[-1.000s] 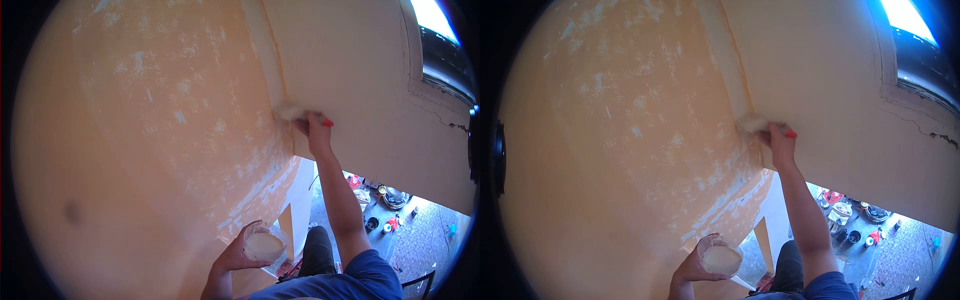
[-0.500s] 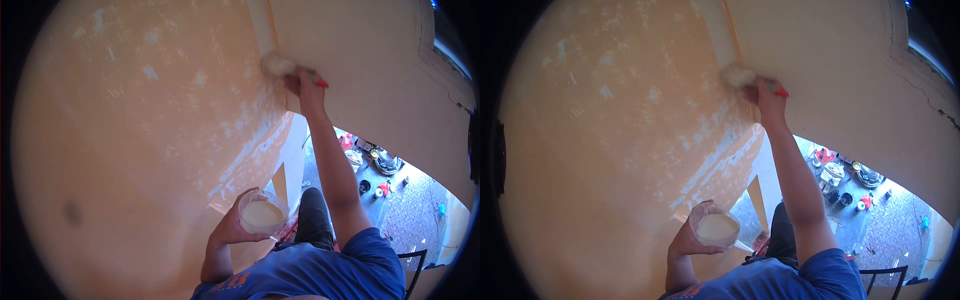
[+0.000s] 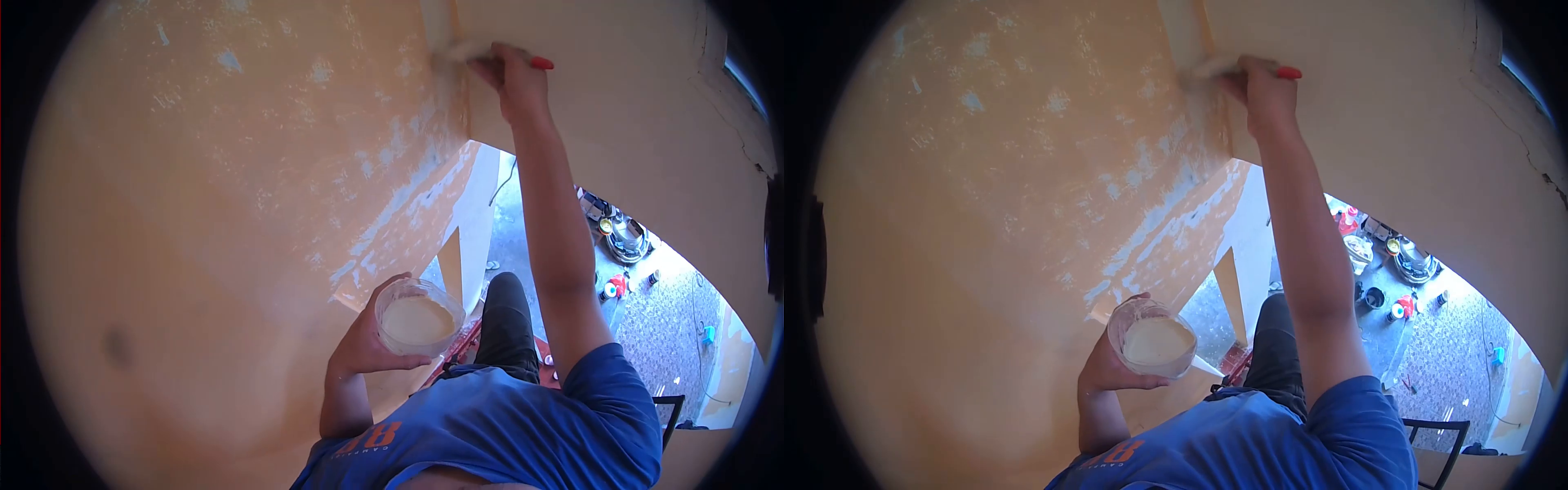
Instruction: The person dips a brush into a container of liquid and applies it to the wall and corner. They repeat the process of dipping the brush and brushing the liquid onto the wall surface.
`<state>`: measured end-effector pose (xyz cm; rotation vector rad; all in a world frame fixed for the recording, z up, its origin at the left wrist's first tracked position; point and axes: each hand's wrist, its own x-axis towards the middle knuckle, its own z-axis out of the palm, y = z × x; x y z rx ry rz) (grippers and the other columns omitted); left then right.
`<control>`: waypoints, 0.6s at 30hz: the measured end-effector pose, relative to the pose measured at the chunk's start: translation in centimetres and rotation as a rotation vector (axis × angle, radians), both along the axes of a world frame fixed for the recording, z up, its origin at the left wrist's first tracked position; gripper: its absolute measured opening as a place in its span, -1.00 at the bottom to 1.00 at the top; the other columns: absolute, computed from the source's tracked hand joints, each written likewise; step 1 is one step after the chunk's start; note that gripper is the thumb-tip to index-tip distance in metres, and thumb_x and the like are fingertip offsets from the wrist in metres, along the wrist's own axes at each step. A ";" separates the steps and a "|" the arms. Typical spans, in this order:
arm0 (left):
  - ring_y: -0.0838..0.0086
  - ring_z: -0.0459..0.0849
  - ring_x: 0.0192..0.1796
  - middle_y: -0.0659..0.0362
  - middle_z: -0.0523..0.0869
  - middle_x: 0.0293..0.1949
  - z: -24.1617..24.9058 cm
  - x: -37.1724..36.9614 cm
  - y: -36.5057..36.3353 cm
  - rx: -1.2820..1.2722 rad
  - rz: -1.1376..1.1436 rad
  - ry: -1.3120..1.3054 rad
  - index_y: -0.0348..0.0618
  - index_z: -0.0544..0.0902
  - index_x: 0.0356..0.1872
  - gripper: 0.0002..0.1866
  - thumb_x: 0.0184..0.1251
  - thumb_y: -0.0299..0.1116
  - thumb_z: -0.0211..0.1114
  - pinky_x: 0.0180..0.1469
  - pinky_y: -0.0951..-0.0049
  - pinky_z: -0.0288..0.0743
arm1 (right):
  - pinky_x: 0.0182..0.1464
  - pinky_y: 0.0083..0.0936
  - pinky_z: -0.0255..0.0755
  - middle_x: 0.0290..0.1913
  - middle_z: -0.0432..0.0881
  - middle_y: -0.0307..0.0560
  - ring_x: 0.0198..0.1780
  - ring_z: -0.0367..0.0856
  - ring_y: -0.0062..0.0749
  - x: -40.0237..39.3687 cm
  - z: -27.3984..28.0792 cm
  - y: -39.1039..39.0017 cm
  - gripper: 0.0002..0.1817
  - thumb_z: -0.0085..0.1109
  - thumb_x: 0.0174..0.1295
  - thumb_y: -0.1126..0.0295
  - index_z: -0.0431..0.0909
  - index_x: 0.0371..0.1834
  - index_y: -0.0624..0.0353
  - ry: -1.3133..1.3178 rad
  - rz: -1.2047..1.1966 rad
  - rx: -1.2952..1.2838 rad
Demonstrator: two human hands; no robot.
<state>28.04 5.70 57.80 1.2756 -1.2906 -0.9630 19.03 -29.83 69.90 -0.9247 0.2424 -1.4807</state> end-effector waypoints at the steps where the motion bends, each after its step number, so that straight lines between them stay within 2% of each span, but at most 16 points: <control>1: 0.31 0.32 0.29 0.02 0.35 0.22 0.2 -0.1 -0.2 0.004 -0.009 -0.012 -0.28 0.12 0.32 0.17 -0.43 -0.29 0.67 0.32 0.32 0.17 | -0.15 -0.41 0.67 -0.20 0.54 0.11 -0.23 0.65 -0.16 -0.4 0.1 0.0 -0.72 0.06 0.18 0.51 0.37 -0.06 0.40 0.008 -0.002 0.003; 3: 0.31 0.32 0.29 0.02 0.34 0.22 0.2 -0.3 -0.4 0.004 -0.016 -0.026 -0.28 0.12 0.32 0.17 -0.43 -0.29 0.68 0.32 0.32 0.17 | -0.11 -0.38 0.66 -0.18 0.55 0.11 -0.21 0.64 -0.14 -1.0 0.5 0.0 -0.74 0.03 0.22 0.49 0.38 -0.07 0.42 -0.266 0.106 0.003; 4: 0.32 0.32 0.29 0.02 0.34 0.22 0.1 -0.3 -0.5 0.007 -0.021 -0.022 -0.29 0.12 0.32 0.18 -0.43 -0.29 0.68 0.32 0.32 0.17 | -0.11 -0.38 0.66 -0.18 0.55 0.11 -0.21 0.64 -0.14 -0.7 -0.3 -0.1 -0.74 0.03 0.22 0.49 0.38 -0.07 0.42 -0.267 0.109 0.000; 6: 0.32 0.31 0.30 0.02 0.34 0.22 0.0 -0.2 -0.7 0.007 -0.021 -0.023 -0.29 0.12 0.32 0.18 -0.43 -0.28 0.68 0.32 0.32 0.17 | -0.13 -0.40 0.65 -0.16 0.56 0.09 -0.17 0.65 -0.18 0.5 -3.5 0.0 -0.72 0.03 0.25 0.45 0.36 -0.02 0.37 -0.180 0.051 -0.008; 10: 0.30 0.30 0.31 0.00 0.31 0.25 -0.4 0.0 -0.8 -0.002 -0.034 -0.057 -0.29 0.11 0.33 0.18 -0.42 -0.26 0.67 0.34 0.31 0.14 | -0.15 -0.46 0.64 -0.14 0.57 0.03 -0.19 0.67 -0.28 0.8 -11.7 3.7 -0.64 0.10 0.25 0.38 0.31 0.07 0.22 0.026 -0.011 0.254; 12: 0.29 0.29 0.32 0.00 0.30 0.26 -0.7 -0.2 -0.8 0.003 -0.040 -0.067 -0.30 0.11 0.33 0.18 -0.42 -0.26 0.67 0.34 0.31 0.13 | -0.21 -0.49 0.64 -0.16 0.57 0.03 -0.24 0.67 -0.30 -0.8 -14.7 4.5 -0.66 0.10 0.24 0.42 0.33 0.04 0.24 0.073 -0.006 0.300; 14: 0.29 0.29 0.32 -0.01 0.29 0.27 -0.6 -0.1 -1.1 0.016 -0.034 -0.078 -0.30 0.11 0.33 0.18 -0.41 -0.25 0.67 0.35 0.31 0.13 | -0.26 -0.52 0.65 -0.17 0.57 0.02 -0.29 0.67 -0.33 -2.0 -16.1 4.3 -0.69 0.10 0.23 0.45 0.35 0.01 0.26 0.105 -0.003 0.336; 18: 0.29 0.30 0.31 0.00 0.31 0.25 -0.3 -0.3 -0.9 0.014 -0.025 -0.076 -0.30 0.11 0.33 0.19 -0.43 -0.25 0.67 0.34 0.31 0.14 | -0.20 -0.49 0.65 -0.13 0.57 0.03 -0.26 0.68 -0.29 -1.3 -15.1 3.6 -0.66 0.14 0.20 0.42 0.36 0.01 0.25 0.199 -0.023 0.332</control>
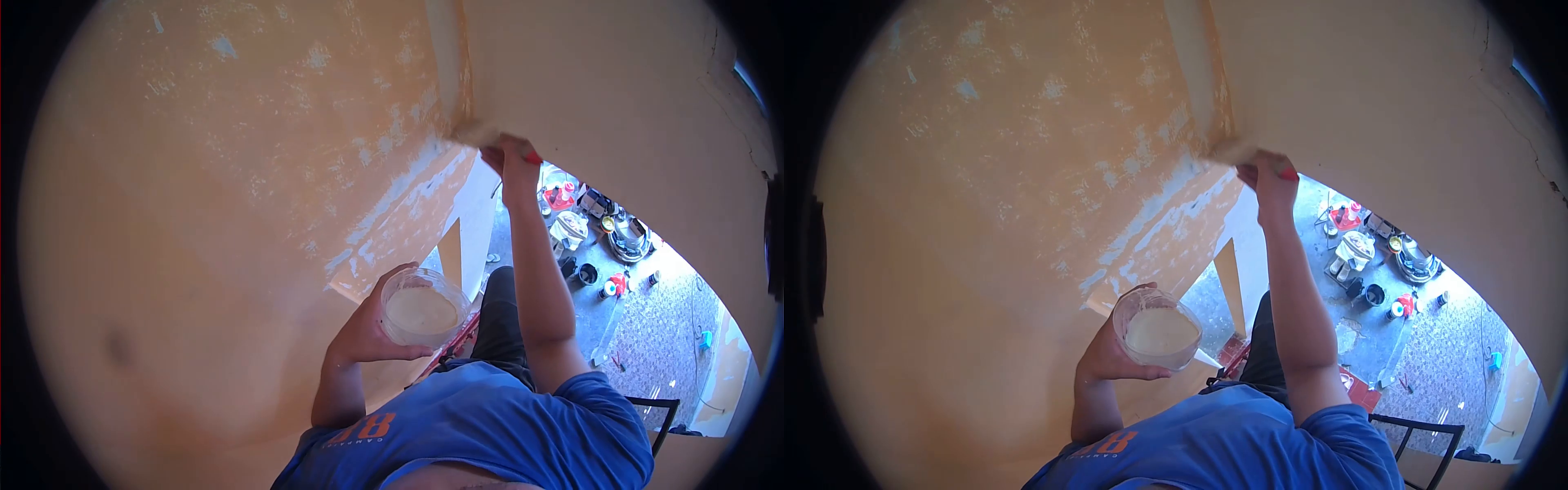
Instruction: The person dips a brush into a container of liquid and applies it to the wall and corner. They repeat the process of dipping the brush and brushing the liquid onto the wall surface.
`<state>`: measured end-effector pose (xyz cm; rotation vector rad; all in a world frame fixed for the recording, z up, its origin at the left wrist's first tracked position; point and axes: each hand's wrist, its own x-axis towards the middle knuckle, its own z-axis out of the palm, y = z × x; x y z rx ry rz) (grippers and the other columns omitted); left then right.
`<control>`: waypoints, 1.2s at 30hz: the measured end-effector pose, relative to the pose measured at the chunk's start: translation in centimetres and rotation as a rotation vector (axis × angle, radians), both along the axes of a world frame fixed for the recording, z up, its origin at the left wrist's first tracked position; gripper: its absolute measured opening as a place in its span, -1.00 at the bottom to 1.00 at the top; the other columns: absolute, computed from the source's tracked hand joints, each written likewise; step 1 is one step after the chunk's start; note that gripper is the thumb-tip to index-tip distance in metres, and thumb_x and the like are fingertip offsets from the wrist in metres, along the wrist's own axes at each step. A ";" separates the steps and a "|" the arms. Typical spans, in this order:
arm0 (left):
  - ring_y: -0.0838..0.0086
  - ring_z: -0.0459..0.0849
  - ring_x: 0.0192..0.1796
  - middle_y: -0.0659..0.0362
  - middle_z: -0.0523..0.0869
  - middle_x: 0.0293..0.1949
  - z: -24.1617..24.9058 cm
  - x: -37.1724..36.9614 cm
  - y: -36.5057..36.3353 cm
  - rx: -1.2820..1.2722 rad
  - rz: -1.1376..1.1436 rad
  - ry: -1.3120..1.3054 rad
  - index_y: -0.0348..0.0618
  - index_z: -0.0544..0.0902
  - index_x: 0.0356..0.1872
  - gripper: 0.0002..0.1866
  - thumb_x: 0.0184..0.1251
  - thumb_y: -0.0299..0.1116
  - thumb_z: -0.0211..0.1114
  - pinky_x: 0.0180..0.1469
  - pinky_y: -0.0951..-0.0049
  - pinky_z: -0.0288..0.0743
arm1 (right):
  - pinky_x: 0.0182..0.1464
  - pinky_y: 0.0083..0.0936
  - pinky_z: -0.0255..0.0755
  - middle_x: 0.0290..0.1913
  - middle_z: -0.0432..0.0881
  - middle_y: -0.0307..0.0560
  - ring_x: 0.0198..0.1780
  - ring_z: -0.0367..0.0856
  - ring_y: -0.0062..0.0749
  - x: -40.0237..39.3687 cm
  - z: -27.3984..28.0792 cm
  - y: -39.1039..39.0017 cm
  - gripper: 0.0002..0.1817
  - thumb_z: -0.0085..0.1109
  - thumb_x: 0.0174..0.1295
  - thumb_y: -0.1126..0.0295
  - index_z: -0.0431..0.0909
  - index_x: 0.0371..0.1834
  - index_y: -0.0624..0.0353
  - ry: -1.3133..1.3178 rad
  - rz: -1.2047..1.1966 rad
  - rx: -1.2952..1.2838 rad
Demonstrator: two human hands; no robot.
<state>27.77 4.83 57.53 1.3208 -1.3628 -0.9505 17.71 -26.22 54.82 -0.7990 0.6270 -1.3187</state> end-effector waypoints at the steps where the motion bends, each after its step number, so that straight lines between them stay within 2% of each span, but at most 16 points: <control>1: 0.30 0.30 0.31 0.00 0.32 0.25 0.2 -0.1 0.2 -0.001 0.001 -0.001 -0.30 0.11 0.33 0.19 -0.44 -0.25 0.68 0.33 0.31 0.14 | -0.25 -0.51 0.65 -0.16 0.56 0.04 -0.28 0.67 -0.30 0.8 1.5 -0.1 -0.67 0.13 0.19 0.47 0.36 0.01 0.28 -0.050 -0.016 -0.078; 5: 0.31 0.32 0.30 0.02 0.34 0.23 0.1 0.0 0.6 0.019 0.018 0.055 -0.29 0.13 0.32 0.19 -0.46 -0.28 0.68 0.32 0.32 0.17 | -0.32 -0.51 0.66 -0.17 0.54 0.06 -0.28 0.64 -0.26 2.5 7.8 -1.6 -0.69 0.11 0.17 0.52 0.36 -0.02 0.34 -0.050 -0.137 -0.241; 7: 0.32 0.32 0.29 0.02 0.35 0.22 -0.1 0.2 0.5 0.013 0.011 0.047 -0.28 0.13 0.32 0.18 -0.46 -0.28 0.68 0.32 0.32 0.17 | -0.24 -0.48 0.67 -0.16 0.53 0.07 -0.25 0.64 -0.20 1.4 9.3 -2.9 -0.70 0.09 0.18 0.52 0.36 -0.04 0.38 -0.204 0.043 -0.228; 8: 0.32 0.33 0.29 0.02 0.36 0.21 -0.3 0.1 0.3 -0.002 0.008 0.033 -0.28 0.13 0.32 0.18 -0.45 -0.29 0.68 0.31 0.32 0.18 | -0.24 -0.48 0.67 -0.16 0.53 0.07 -0.25 0.64 -0.20 0.9 9.7 -3.1 -0.70 0.09 0.18 0.52 0.36 -0.04 0.38 -0.193 0.039 -0.224; 10: 0.32 0.33 0.29 0.02 0.37 0.20 -0.4 0.0 -0.4 0.001 -0.009 0.044 -0.28 0.13 0.32 0.18 -0.45 -0.29 0.68 0.31 0.32 0.18 | -0.11 -0.44 0.65 -0.15 0.54 0.12 -0.20 0.65 -0.11 0.3 10.1 -3.3 -0.73 0.04 0.21 0.52 0.35 -0.05 0.41 -0.451 0.126 -0.201; 11: 0.32 0.33 0.28 0.02 0.37 0.19 -0.3 -0.2 -0.6 0.001 -0.022 0.041 -0.28 0.13 0.32 0.18 -0.46 -0.29 0.68 0.31 0.32 0.19 | -0.14 -0.46 0.64 -0.15 0.56 0.07 -0.22 0.65 -0.15 0.3 9.9 -3.1 -0.73 0.03 0.22 0.53 0.36 -0.02 0.35 -0.491 0.135 -0.183; 14: 0.39 0.36 0.25 0.12 0.41 0.16 0.0 -0.6 -0.9 -0.024 -0.037 0.018 -0.27 0.11 0.32 0.21 -0.52 -0.37 0.68 0.28 0.35 0.22 | -0.15 -0.48 0.63 -0.12 0.57 0.01 -0.20 0.66 -0.20 1.9 5.7 -1.4 -0.71 0.04 0.22 0.51 0.36 0.01 0.26 -0.354 0.102 -0.229; 16: 0.39 0.35 0.26 0.11 0.38 0.18 -0.1 -0.4 -0.8 -0.014 -0.050 0.022 -0.28 0.12 0.32 0.21 -0.52 -0.37 0.68 0.28 0.34 0.22 | -0.16 -0.47 0.63 -0.13 0.59 -0.03 -0.20 0.67 -0.25 2.2 2.5 0.7 -0.71 0.07 0.22 0.48 0.37 0.01 0.20 -0.261 0.052 -0.058; 18: 0.38 0.35 0.26 0.10 0.36 0.20 -0.4 -0.3 -0.9 -0.001 -0.067 0.029 -0.29 0.12 0.32 0.21 -0.52 -0.37 0.68 0.28 0.34 0.21 | -0.18 -0.46 0.63 -0.16 0.59 -0.03 -0.21 0.67 -0.28 1.3 -0.8 0.9 -0.71 0.11 0.20 0.46 0.38 -0.02 0.22 -0.147 0.078 0.047; 20: 0.37 0.35 0.26 0.09 0.34 0.21 -0.7 0.0 -0.9 -0.042 -0.051 -0.048 -0.30 0.12 0.32 0.20 -0.52 -0.37 0.68 0.29 0.34 0.21 | -0.19 -0.46 0.64 -0.17 0.59 -0.01 -0.23 0.67 -0.29 -0.3 -4.1 0.7 -0.73 0.11 0.21 0.44 0.39 -0.04 0.25 -0.116 0.046 0.053; 23: 0.37 0.34 0.27 0.09 0.36 0.19 -0.7 -0.2 -0.8 -0.024 -0.016 0.025 -0.30 0.12 0.32 0.20 -0.50 -0.37 0.68 0.28 0.34 0.21 | -0.17 -0.46 0.64 -0.16 0.58 0.01 -0.22 0.67 -0.29 -0.5 -4.3 0.5 -0.71 0.12 0.21 0.43 0.38 -0.04 0.27 -0.071 0.023 0.052; 29: 0.38 0.35 0.26 0.10 0.37 0.18 -0.3 0.1 0.0 -0.025 0.012 -0.036 -0.29 0.11 0.32 0.21 -0.51 -0.36 0.68 0.28 0.34 0.21 | -0.12 -0.42 0.65 -0.12 0.56 0.04 -0.18 0.66 -0.20 2.5 3.0 -0.5 -0.69 0.10 0.21 0.46 0.37 0.01 0.28 -0.124 -0.018 -0.113; 31: 0.34 0.32 0.29 0.05 0.35 0.22 -0.5 0.3 0.1 -0.012 0.019 0.020 -0.29 0.12 0.32 0.20 -0.49 -0.32 0.68 0.31 0.33 0.18 | -0.11 -0.41 0.65 -0.13 0.56 0.05 -0.17 0.66 -0.18 2.1 5.3 -1.9 -0.70 0.07 0.22 0.48 0.37 0.01 0.28 -0.141 -0.015 -0.162; 33: 0.31 0.30 0.31 0.01 0.32 0.25 -0.5 0.1 0.1 0.007 0.021 0.078 -0.29 0.13 0.32 0.20 -0.47 -0.28 0.69 0.33 0.32 0.15 | -0.11 -0.39 0.65 -0.14 0.56 0.05 -0.17 0.65 -0.16 1.0 6.7 -2.7 -0.73 0.03 0.22 0.53 0.38 -0.01 0.30 -0.362 0.101 -0.118; 36: 0.31 0.30 0.31 0.01 0.33 0.24 -0.4 0.1 -0.6 -0.019 0.008 0.033 -0.30 0.13 0.32 0.20 -0.47 -0.28 0.69 0.33 0.33 0.14 | -0.11 -0.39 0.65 -0.15 0.58 0.04 -0.18 0.65 -0.17 0.6 6.4 -2.5 -0.76 0.01 0.23 0.55 0.40 -0.04 0.31 -0.510 0.130 -0.145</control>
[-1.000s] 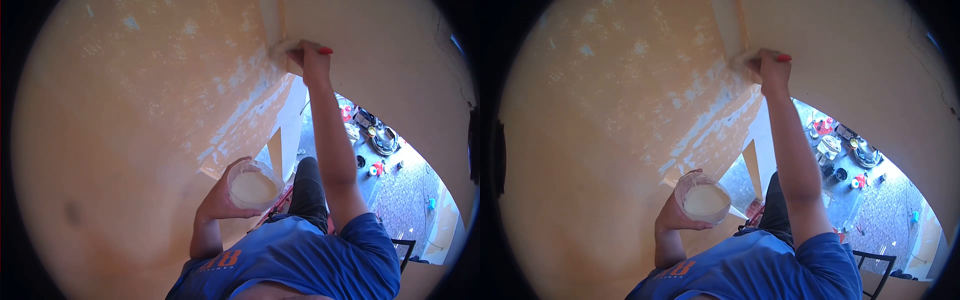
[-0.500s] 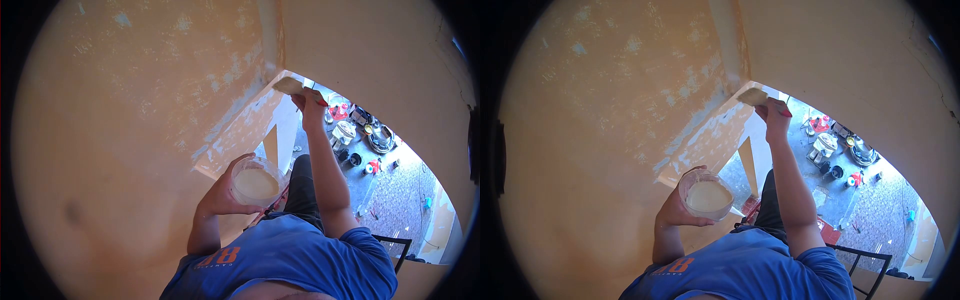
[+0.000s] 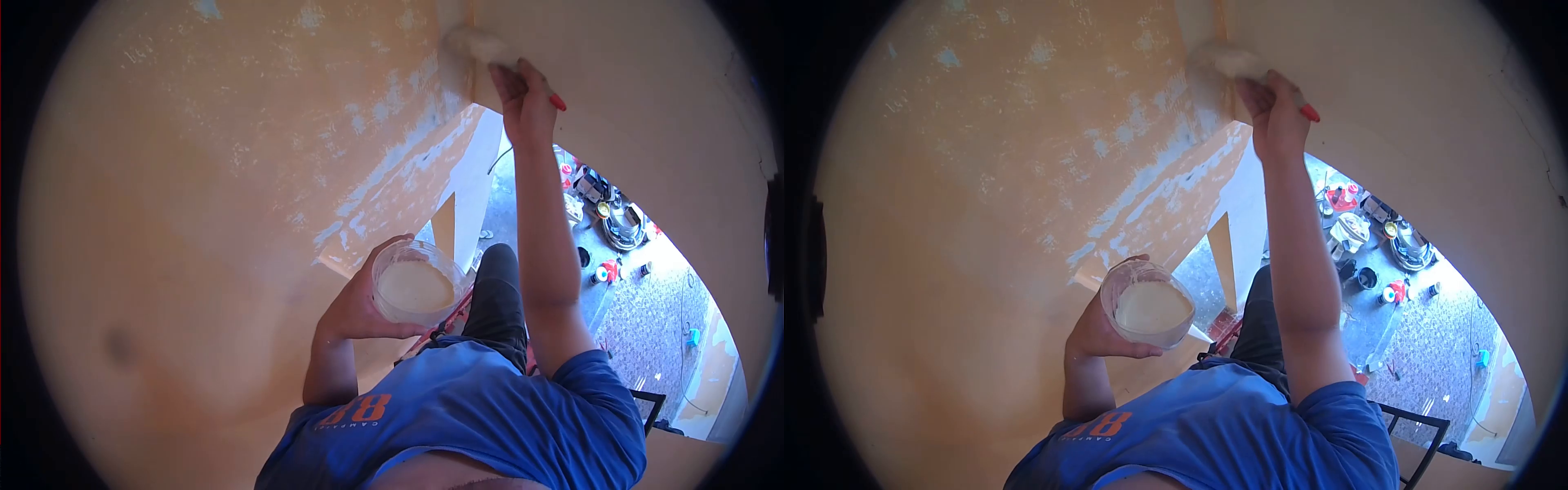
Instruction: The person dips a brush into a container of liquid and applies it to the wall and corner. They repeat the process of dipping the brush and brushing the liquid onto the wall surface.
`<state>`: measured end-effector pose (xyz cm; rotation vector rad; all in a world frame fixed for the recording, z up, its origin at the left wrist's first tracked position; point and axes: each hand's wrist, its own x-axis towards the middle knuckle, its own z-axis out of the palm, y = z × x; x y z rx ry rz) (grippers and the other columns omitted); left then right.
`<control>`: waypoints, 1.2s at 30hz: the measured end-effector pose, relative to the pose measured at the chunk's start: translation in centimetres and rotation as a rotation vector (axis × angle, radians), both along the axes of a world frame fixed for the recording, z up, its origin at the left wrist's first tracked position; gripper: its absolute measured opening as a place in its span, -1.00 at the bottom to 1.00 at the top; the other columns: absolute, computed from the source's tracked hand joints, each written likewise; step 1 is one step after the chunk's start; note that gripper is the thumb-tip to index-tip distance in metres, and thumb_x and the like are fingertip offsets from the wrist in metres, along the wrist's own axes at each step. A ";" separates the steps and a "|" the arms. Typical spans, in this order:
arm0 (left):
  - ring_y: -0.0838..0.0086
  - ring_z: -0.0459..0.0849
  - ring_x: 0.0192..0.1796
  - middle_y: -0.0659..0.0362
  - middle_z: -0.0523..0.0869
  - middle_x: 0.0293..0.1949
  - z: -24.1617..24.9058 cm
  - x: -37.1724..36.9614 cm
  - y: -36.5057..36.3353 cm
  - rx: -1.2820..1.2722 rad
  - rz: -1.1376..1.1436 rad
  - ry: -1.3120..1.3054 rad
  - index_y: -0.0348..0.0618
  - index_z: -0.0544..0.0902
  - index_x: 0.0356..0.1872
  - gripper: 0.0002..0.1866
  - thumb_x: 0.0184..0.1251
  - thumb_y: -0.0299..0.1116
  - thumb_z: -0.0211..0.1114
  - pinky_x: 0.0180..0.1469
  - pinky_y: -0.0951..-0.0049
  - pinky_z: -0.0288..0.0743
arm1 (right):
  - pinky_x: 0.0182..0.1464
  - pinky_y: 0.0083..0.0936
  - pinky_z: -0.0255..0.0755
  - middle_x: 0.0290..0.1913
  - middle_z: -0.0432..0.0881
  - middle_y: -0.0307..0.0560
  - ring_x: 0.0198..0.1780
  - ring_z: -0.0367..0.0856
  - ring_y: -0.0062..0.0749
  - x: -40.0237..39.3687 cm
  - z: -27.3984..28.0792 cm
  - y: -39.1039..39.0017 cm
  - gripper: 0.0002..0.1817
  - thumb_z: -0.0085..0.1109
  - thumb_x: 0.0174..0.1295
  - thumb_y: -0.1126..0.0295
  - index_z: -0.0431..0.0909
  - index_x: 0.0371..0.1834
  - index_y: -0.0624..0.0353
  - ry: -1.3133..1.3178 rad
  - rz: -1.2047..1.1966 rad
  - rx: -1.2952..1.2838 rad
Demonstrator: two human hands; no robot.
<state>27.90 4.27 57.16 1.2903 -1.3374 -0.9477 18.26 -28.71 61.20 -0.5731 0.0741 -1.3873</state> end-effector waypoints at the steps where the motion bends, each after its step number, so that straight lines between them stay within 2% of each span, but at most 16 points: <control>1: 0.32 0.30 0.31 0.01 0.33 0.24 -0.2 0.0 -0.1 -0.006 -0.002 0.001 -0.30 0.13 0.32 0.19 -0.47 -0.29 0.69 0.33 0.33 0.14 | -0.12 -0.39 0.65 -0.15 0.58 0.02 -0.19 0.66 -0.19 0.5 -1.1 0.2 -0.77 0.03 0.23 0.53 0.41 -0.05 0.29 0.098 -0.065 -0.066; 2: 0.32 0.31 0.30 0.02 0.34 0.24 -0.3 0.1 -0.2 -0.010 -0.002 0.002 -0.30 0.13 0.32 0.19 -0.48 -0.29 0.69 0.33 0.33 0.14 | -0.12 -0.42 0.64 -0.15 0.59 0.01 -0.19 0.67 -0.22 1.1 -2.9 0.6 -0.75 0.06 0.23 0.50 0.39 -0.03 0.27 0.115 -0.038 -0.062; 4: 0.32 0.31 0.30 0.02 0.34 0.23 -0.2 0.1 -0.3 -0.003 -0.008 0.003 -0.31 0.13 0.32 0.19 -0.47 -0.29 0.68 0.33 0.33 0.14 | -0.16 -0.44 0.64 -0.16 0.59 0.04 -0.22 0.67 -0.26 1.7 -5.5 3.0 -0.74 0.09 0.23 0.45 0.37 -0.04 0.26 0.228 -0.068 0.124; 8: 0.32 0.32 0.29 0.02 0.36 0.21 -0.4 0.4 -0.7 -0.026 -0.023 -0.074 -0.31 0.13 0.32 0.18 -0.44 -0.30 0.67 0.33 0.33 0.15 | -0.18 -0.46 0.64 -0.20 0.59 0.07 -0.25 0.68 -0.28 -0.1 -10.7 3.5 -0.75 0.10 0.23 0.42 0.35 -0.09 0.25 0.431 -0.051 0.203; 10: 0.32 0.32 0.29 0.02 0.36 0.21 -0.2 0.3 -0.9 0.001 -0.029 -0.058 -0.31 0.12 0.32 0.18 -0.44 -0.29 0.67 0.33 0.33 0.15 | -0.22 -0.49 0.65 -0.21 0.57 0.05 -0.26 0.67 -0.32 -1.2 -10.7 3.9 -0.80 0.10 0.22 0.45 0.37 -0.17 0.29 0.426 -0.104 0.249; 15: 0.33 0.32 0.29 0.03 0.36 0.20 -0.2 0.4 -0.3 0.040 -0.019 0.016 -0.31 0.11 0.32 0.19 -0.45 -0.29 0.67 0.32 0.34 0.16 | -0.21 -0.50 0.65 -0.20 0.56 0.02 -0.29 0.67 -0.30 0.5 -7.0 3.1 -0.73 0.12 0.21 0.44 0.37 -0.09 0.33 0.462 -0.085 0.172; 18: 0.33 0.31 0.29 0.04 0.34 0.22 -0.1 0.6 0.0 0.045 0.001 -0.016 -0.30 0.11 0.32 0.19 -0.45 -0.29 0.67 0.32 0.34 0.16 | -0.16 -0.45 0.65 -0.18 0.57 0.08 -0.23 0.67 -0.22 1.8 -3.7 2.4 -0.67 0.13 0.18 0.45 0.37 -0.02 0.34 0.507 -0.244 0.031; 21: 0.32 0.31 0.29 0.05 0.33 0.22 0.0 0.6 0.0 0.015 -0.010 0.014 -0.30 0.11 0.33 0.19 -0.46 -0.29 0.67 0.32 0.35 0.16 | -0.09 -0.41 0.64 -0.17 0.57 0.09 -0.21 0.66 -0.20 0.7 -2.4 1.6 -0.72 0.08 0.18 0.50 0.39 -0.05 0.36 0.271 -0.109 0.050; 22: 0.33 0.31 0.29 0.05 0.33 0.22 0.1 0.6 -0.1 0.036 -0.012 0.009 -0.30 0.11 0.33 0.19 -0.45 -0.29 0.67 0.32 0.35 0.16 | -0.09 -0.41 0.64 -0.17 0.57 0.09 -0.21 0.66 -0.20 0.5 -2.6 1.6 -0.72 0.08 0.18 0.50 0.39 -0.05 0.36 0.274 -0.110 0.047; 24: 0.33 0.31 0.29 0.05 0.34 0.22 0.1 0.6 -0.2 0.053 -0.011 0.005 -0.30 0.11 0.33 0.19 -0.45 -0.29 0.67 0.32 0.34 0.16 | -0.12 -0.42 0.64 -0.17 0.58 0.03 -0.23 0.66 -0.24 0.3 -3.2 1.6 -0.74 0.05 0.19 0.51 0.40 -0.05 0.30 0.077 -0.066 0.067; 27: 0.34 0.31 0.29 0.04 0.34 0.21 0.0 0.7 -0.5 0.039 -0.032 0.020 -0.30 0.11 0.32 0.18 -0.44 -0.30 0.67 0.32 0.34 0.16 | -0.22 -0.49 0.61 -0.19 0.57 -0.04 -0.28 0.64 -0.37 1.6 -6.5 3.3 -0.73 0.03 0.25 0.42 0.37 0.00 0.20 0.246 -0.052 0.107; 29: 0.35 0.31 0.29 0.04 0.36 0.21 0.1 0.7 -0.6 0.020 -0.038 -0.026 -0.31 0.12 0.32 0.17 -0.42 -0.31 0.67 0.32 0.34 0.16 | -0.20 -0.49 0.62 -0.23 0.57 0.00 -0.26 0.66 -0.35 1.5 -9.8 3.7 -0.75 0.08 0.21 0.44 0.40 -0.07 0.28 0.330 -0.023 0.196; 31: 0.35 0.31 0.29 0.04 0.35 0.21 -0.2 0.9 -0.6 0.008 -0.039 -0.031 -0.31 0.12 0.32 0.17 -0.42 -0.31 0.67 0.32 0.34 0.16 | -0.20 -0.50 0.63 -0.23 0.57 0.02 -0.25 0.66 -0.33 -0.3 -10.4 4.5 -0.74 0.10 0.20 0.45 0.40 -0.07 0.31 0.412 -0.049 0.221; 33: 0.35 0.30 0.29 0.04 0.35 0.21 -0.1 0.9 -0.7 0.000 -0.043 -0.038 -0.31 0.12 0.32 0.16 -0.42 -0.31 0.67 0.32 0.34 0.15 | -0.19 -0.50 0.64 -0.23 0.57 0.05 -0.24 0.67 -0.31 -0.5 -9.8 4.3 -0.72 0.12 0.18 0.46 0.39 -0.07 0.33 0.491 -0.077 0.252; 35: 0.34 0.30 0.30 0.04 0.34 0.22 0.2 0.7 -0.5 0.052 -0.035 0.023 -0.30 0.12 0.32 0.17 -0.43 -0.31 0.67 0.32 0.33 0.15 | -0.21 -0.48 0.67 -0.19 0.59 0.06 -0.22 0.68 -0.24 -0.4 -8.3 3.2 -0.66 0.14 0.16 0.46 0.37 0.00 0.30 0.554 -0.132 0.143; 36: 0.34 0.30 0.30 0.04 0.34 0.22 0.2 0.7 -0.4 0.051 -0.037 0.022 -0.30 0.12 0.32 0.17 -0.43 -0.31 0.67 0.32 0.33 0.15 | -0.23 -0.49 0.67 -0.17 0.57 0.07 -0.25 0.68 -0.24 0.3 -6.2 3.1 -0.62 0.16 0.15 0.45 0.35 0.02 0.32 0.494 -0.168 0.076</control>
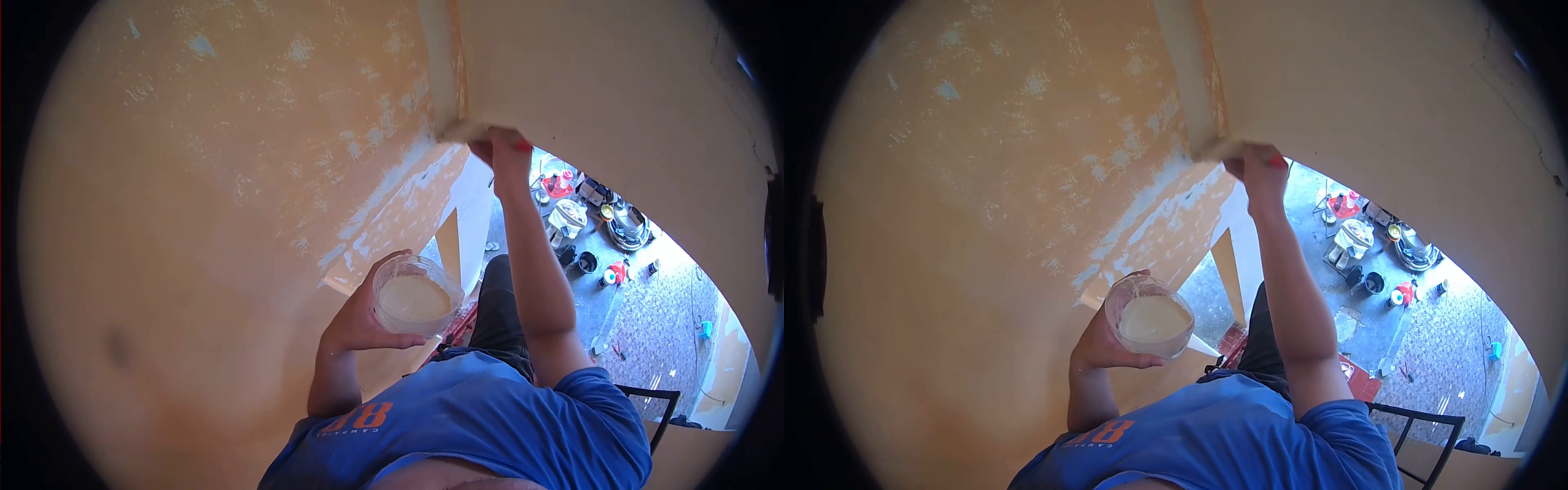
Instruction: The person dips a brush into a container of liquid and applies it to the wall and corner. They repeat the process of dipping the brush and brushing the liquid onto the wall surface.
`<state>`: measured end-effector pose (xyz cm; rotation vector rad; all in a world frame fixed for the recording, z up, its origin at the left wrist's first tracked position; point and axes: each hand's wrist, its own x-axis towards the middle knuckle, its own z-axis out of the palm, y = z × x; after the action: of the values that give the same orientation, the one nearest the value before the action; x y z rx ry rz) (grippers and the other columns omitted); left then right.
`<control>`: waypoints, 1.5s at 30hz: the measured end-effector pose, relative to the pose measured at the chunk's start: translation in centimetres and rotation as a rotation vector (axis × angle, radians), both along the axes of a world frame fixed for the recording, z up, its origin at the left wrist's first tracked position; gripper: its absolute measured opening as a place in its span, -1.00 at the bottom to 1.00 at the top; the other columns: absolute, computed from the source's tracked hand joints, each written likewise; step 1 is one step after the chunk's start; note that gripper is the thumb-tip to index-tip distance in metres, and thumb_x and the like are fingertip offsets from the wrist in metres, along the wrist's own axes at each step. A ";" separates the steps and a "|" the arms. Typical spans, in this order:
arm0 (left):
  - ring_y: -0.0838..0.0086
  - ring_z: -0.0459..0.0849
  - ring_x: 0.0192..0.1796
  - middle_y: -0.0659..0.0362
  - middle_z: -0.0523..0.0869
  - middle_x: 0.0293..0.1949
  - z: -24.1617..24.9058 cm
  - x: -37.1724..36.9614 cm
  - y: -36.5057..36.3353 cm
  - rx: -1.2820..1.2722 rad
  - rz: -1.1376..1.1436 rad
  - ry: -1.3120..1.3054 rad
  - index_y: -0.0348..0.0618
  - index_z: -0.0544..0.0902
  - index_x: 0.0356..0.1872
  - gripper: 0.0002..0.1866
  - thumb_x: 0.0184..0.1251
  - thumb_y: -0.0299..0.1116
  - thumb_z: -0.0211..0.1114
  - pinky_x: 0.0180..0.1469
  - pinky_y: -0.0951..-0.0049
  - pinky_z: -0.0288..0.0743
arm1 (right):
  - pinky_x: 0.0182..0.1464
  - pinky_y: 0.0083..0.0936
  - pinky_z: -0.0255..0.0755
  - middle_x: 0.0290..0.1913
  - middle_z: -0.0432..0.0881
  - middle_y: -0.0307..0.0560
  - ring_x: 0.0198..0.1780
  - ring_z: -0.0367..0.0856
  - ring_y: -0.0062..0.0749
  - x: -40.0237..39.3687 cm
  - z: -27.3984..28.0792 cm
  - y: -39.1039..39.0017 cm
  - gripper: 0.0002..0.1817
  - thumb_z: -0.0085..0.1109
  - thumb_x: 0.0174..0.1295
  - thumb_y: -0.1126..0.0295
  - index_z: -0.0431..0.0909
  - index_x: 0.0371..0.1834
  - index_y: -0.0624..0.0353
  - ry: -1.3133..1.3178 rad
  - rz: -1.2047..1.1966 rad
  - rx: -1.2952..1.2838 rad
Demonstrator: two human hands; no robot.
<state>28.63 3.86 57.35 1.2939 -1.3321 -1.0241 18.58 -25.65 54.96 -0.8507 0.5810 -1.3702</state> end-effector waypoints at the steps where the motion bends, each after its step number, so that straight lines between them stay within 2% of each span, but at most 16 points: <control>1: 0.34 0.30 0.30 0.03 0.34 0.23 0.0 0.1 0.1 -0.012 0.001 -0.023 -0.29 0.12 0.32 0.18 -0.44 -0.30 0.67 0.32 0.33 0.15 | -0.24 -0.48 0.68 -0.16 0.56 0.07 -0.26 0.68 -0.24 0.7 2.4 -0.1 -0.62 0.17 0.13 0.46 0.36 0.00 0.34 -0.013 -0.038 -0.035; 3: 0.34 0.30 0.30 0.03 0.33 0.23 0.3 0.0 0.2 -0.027 0.006 -0.053 -0.29 0.12 0.32 0.18 -0.44 -0.30 0.67 0.32 0.33 0.15 | -0.25 -0.47 0.68 -0.17 0.56 0.06 -0.24 0.67 -0.26 1.3 6.6 -1.4 -0.66 0.15 0.13 0.49 0.38 -0.03 0.36 -0.003 -0.085 -0.156; 9: 0.33 0.31 0.29 0.03 0.35 0.21 0.4 -0.1 -0.3 -0.028 -0.022 -0.045 -0.29 0.11 0.32 0.19 -0.45 -0.28 0.68 0.32 0.33 0.16 | -0.22 -0.42 0.68 -0.17 0.55 0.09 -0.24 0.65 -0.20 0.0 17.9 -4.6 -0.72 0.03 0.15 0.56 0.38 -0.07 0.44 -0.319 0.045 -0.270; 11: 0.33 0.33 0.28 0.03 0.38 0.19 0.4 0.0 -0.6 -0.127 -0.056 -0.248 -0.30 0.11 0.32 0.19 -0.44 -0.28 0.69 0.32 0.33 0.16 | -0.17 -0.45 0.67 -0.17 0.55 0.09 -0.29 0.66 -0.23 -0.4 19.3 -4.5 -0.72 -0.02 0.18 0.55 0.35 -0.04 0.43 -0.433 0.126 -0.313; 16: 0.33 0.34 0.27 0.04 0.41 0.17 0.5 -0.7 -0.3 -0.100 -0.043 -0.080 -0.30 0.12 0.32 0.17 -0.41 -0.28 0.68 0.31 0.33 0.15 | -0.11 -0.33 0.64 -0.11 0.54 0.06 -0.17 0.63 -0.18 2.8 10.6 -3.1 -0.69 0.06 0.22 0.48 0.35 0.02 0.32 -0.442 0.064 -0.111; 20: 0.32 0.33 0.29 0.03 0.38 0.20 0.1 0.0 -0.1 -0.090 -0.041 -0.141 -0.28 0.13 0.33 0.15 -0.39 -0.30 0.67 0.33 0.32 0.13 | -0.17 -0.43 0.64 -0.08 0.56 -0.03 -0.17 0.65 -0.30 1.4 0.3 -0.6 -0.64 0.10 0.24 0.41 0.34 0.09 0.16 -0.235 0.030 0.044; 22: 0.31 0.32 0.29 0.03 0.37 0.21 0.4 -0.1 0.1 -0.024 -0.025 -0.102 -0.27 0.13 0.33 0.14 -0.38 -0.29 0.66 0.34 0.32 0.12 | -0.25 -0.50 0.65 -0.18 0.60 -0.02 -0.29 0.67 -0.35 -0.5 -0.4 0.4 -0.68 0.10 0.22 0.41 0.38 0.03 0.21 -0.122 0.002 0.092; 25: 0.31 0.30 0.30 0.03 0.37 0.21 0.8 -0.3 0.1 -0.018 -0.016 -0.103 -0.24 0.12 0.34 0.14 -0.37 -0.28 0.65 0.34 0.32 0.11 | -0.34 -0.53 0.64 -0.25 0.60 0.00 -0.34 0.67 -0.33 -1.6 3.9 1.0 -0.71 0.08 0.20 0.46 0.39 -0.03 0.31 -0.035 -0.009 0.057; 27: 0.30 0.30 0.31 0.03 0.37 0.21 1.1 -0.4 0.3 -0.007 -0.015 -0.124 -0.24 0.12 0.34 0.14 -0.37 -0.27 0.65 0.34 0.32 0.11 | -0.38 -0.53 0.63 -0.31 0.61 -0.02 -0.40 0.65 -0.38 -0.8 9.5 0.4 -0.79 0.10 0.17 0.46 0.47 -0.16 0.35 0.018 -0.042 -0.221; 31: 0.30 0.30 0.31 0.02 0.37 0.22 1.3 -0.3 0.6 -0.042 -0.022 -0.126 -0.23 0.12 0.34 0.15 -0.37 -0.26 0.65 0.34 0.32 0.12 | -0.44 -0.57 0.57 -0.46 0.60 -0.08 -0.46 0.63 -0.45 0.6 22.7 -2.5 -0.88 0.05 0.11 0.51 0.53 -0.42 0.36 -0.113 -0.036 -0.475; 32: 0.30 0.30 0.30 0.02 0.37 0.22 1.3 -0.4 0.6 -0.045 -0.020 -0.113 -0.23 0.11 0.34 0.15 -0.37 -0.26 0.65 0.34 0.31 0.12 | -0.31 -0.48 0.66 -0.32 0.60 -0.03 -0.37 0.64 -0.33 0.6 26.2 -3.7 -0.89 0.07 0.18 0.49 0.49 -0.28 0.31 -0.097 0.013 -0.551; 35: 0.29 0.30 0.31 0.01 0.37 0.21 1.5 -0.6 0.6 -0.053 -0.018 -0.125 -0.22 0.11 0.34 0.15 -0.37 -0.26 0.65 0.35 0.30 0.11 | -0.30 -0.46 0.67 -0.31 0.60 0.00 -0.37 0.65 -0.28 0.2 34.9 -4.6 -0.85 0.07 0.18 0.48 0.47 -0.26 0.36 -0.183 0.036 -0.549; 37: 0.28 0.29 0.31 0.01 0.37 0.21 1.6 -0.7 0.6 -0.040 -0.006 -0.109 -0.22 0.11 0.35 0.15 -0.36 -0.26 0.65 0.35 0.30 0.10 | -0.26 -0.43 0.66 -0.27 0.60 0.03 -0.34 0.65 -0.26 -0.3 37.4 -4.9 -0.80 0.05 0.20 0.46 0.43 -0.21 0.40 -0.465 0.095 -0.568; 40: 0.27 0.28 0.32 0.01 0.37 0.21 1.9 -0.8 0.6 -0.017 0.001 -0.101 -0.21 0.10 0.35 0.16 -0.36 -0.26 0.65 0.36 0.28 0.09 | -0.24 -0.42 0.65 -0.24 0.59 0.04 -0.32 0.65 -0.27 0.5 34.7 -6.2 -0.77 0.03 0.23 0.42 0.41 -0.14 0.37 -0.411 0.015 -0.541; 43: 0.26 0.28 0.32 0.01 0.37 0.22 1.7 -0.5 0.7 0.008 -0.002 -0.097 -0.20 0.10 0.35 0.16 -0.35 -0.24 0.65 0.36 0.28 0.09 | -0.28 -0.44 0.62 -0.27 0.59 -0.01 -0.34 0.64 -0.30 2.5 25.7 -6.6 -0.78 0.05 0.25 0.38 0.42 -0.11 0.26 -0.403 0.048 -0.357; 45: 0.26 0.28 0.32 0.01 0.36 0.22 1.6 -0.4 0.6 0.019 -0.001 -0.081 -0.20 0.09 0.35 0.16 -0.35 -0.23 0.65 0.36 0.28 0.09 | -0.35 -0.48 0.63 -0.19 0.58 -0.01 -0.36 0.65 -0.29 2.1 19.9 -5.2 -0.71 0.10 0.22 0.40 0.41 -0.06 0.35 -0.388 0.035 -0.228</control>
<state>28.27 4.47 58.96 1.3612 -1.3867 -0.9959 20.68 -30.88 74.83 -0.7435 0.1114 -1.5384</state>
